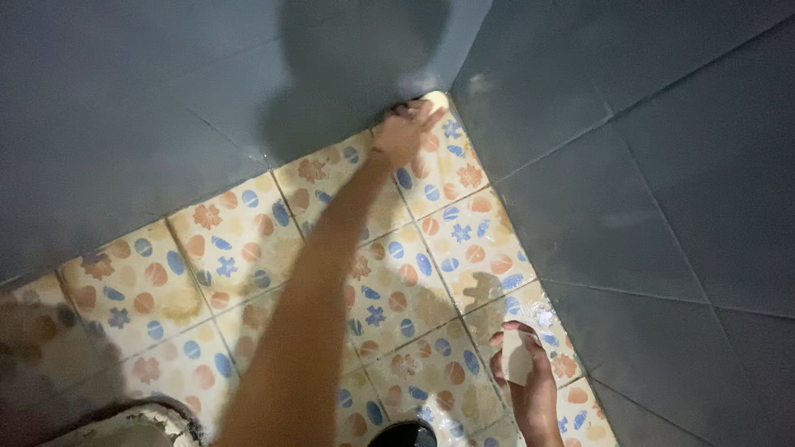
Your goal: The person cleans the bathroom floor by hand using a small brush, scrubbing the tiles and grout, then rinses the area with water from a green scoop filled from a black bucket.
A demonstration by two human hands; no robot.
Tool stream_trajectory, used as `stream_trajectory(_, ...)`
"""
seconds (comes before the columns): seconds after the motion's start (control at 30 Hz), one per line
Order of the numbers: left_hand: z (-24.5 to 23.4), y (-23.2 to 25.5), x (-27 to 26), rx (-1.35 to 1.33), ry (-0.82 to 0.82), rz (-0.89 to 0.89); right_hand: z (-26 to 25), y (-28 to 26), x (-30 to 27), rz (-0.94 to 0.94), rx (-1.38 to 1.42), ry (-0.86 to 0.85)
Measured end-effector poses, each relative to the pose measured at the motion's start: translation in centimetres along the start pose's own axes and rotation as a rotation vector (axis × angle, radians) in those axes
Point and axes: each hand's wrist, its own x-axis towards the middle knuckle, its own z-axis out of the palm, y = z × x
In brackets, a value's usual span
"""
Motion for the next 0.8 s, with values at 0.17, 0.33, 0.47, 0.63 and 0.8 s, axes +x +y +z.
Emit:
stream_trajectory(0.17, -1.4, 6.9, 1.8, -0.472, 0.197, -0.468, 0.6, -0.3, -0.2, 0.015, 0.039, -0.005)
stream_trajectory(0.33, -3.3, 12.0, -6.0, -0.431, 0.302, 0.020, 1.5, 0.0, 0.5, 0.043, 0.002, 0.026)
stream_trajectory(0.47, -0.5, 6.5, -2.4, -0.052, 0.120, 0.099, 0.6, 0.2, 1.4, -0.046, 0.025, -0.076)
stream_trajectory(0.63, -1.3, 4.3, -0.3, -0.049, 0.466, -0.311, -1.0, -0.4, 0.6, -0.048, 0.072, -0.040)
stream_trajectory(0.8, -2.0, -0.1, -15.5, -0.330, 0.009, -0.561, -2.0, -0.2, 0.1, -0.121, 0.046, -0.047)
